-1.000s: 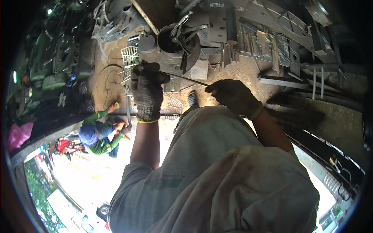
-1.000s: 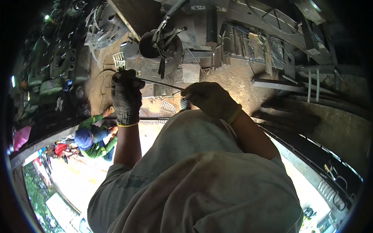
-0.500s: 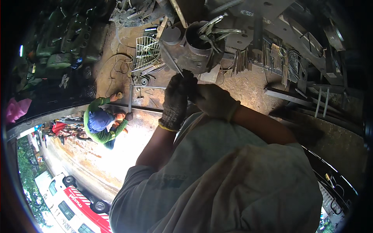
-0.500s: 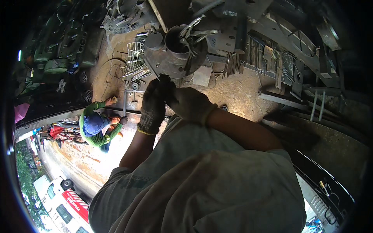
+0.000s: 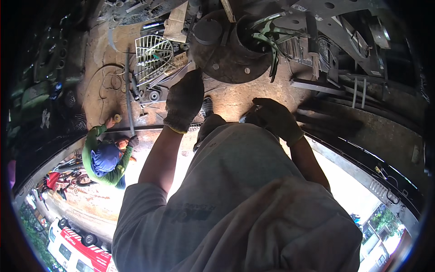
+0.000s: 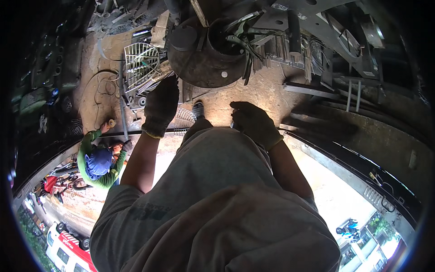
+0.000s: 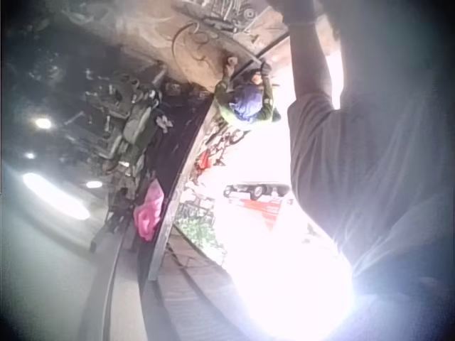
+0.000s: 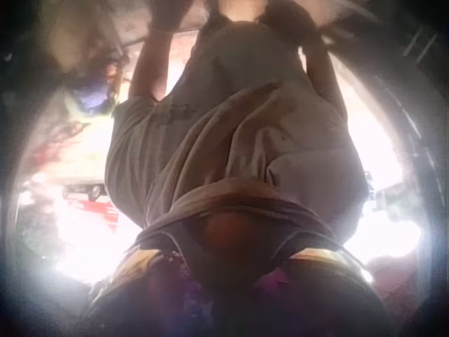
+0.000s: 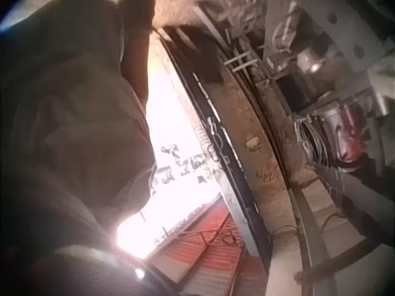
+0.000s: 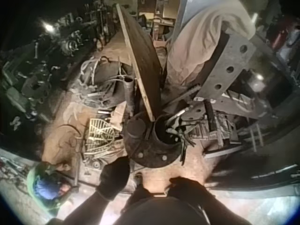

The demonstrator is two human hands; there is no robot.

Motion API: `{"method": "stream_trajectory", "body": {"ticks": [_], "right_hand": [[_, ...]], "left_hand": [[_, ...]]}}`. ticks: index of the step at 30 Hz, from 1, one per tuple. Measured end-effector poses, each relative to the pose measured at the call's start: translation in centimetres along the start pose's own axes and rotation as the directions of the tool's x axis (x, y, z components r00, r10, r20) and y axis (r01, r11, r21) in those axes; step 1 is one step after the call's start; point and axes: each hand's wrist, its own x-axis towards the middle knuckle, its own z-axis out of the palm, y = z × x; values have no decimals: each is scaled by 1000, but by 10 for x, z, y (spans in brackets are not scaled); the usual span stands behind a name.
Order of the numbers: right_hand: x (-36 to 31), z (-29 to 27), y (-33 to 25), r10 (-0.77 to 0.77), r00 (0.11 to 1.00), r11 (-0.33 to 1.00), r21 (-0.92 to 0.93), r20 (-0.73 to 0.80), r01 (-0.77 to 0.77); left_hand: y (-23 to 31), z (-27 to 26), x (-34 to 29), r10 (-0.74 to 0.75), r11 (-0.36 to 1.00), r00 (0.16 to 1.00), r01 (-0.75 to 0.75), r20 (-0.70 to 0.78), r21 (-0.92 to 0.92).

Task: The person uses pliers to twist and secure metal wires onto a large structural frame in a workshop.

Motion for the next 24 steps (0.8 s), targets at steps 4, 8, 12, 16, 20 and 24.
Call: {"method": "stream_trajectory", "body": {"ticks": [4,8,12,16,20,24], "right_hand": [[-6,2,3,296,955,908,302,22,-289],[-1,-13,5,350,936,863,371,48,-342],[-2,-30,14,346,938,885,331,4,-328],[-9,-39,29,411,911,815,435,28,-382],[-1,-28,36,413,910,805,475,-21,-355],[12,-11,19,401,916,838,411,-19,-359]], "left_hand": [[18,11,2,-252,963,965,257,67,-80],[31,36,3,-249,962,962,233,-112,-142],[39,41,14,-301,953,952,298,-58,-46],[35,40,16,-274,955,959,264,-68,-132],[33,38,17,-286,954,958,284,-2,-92],[32,33,17,-303,947,950,309,77,-84]]}}
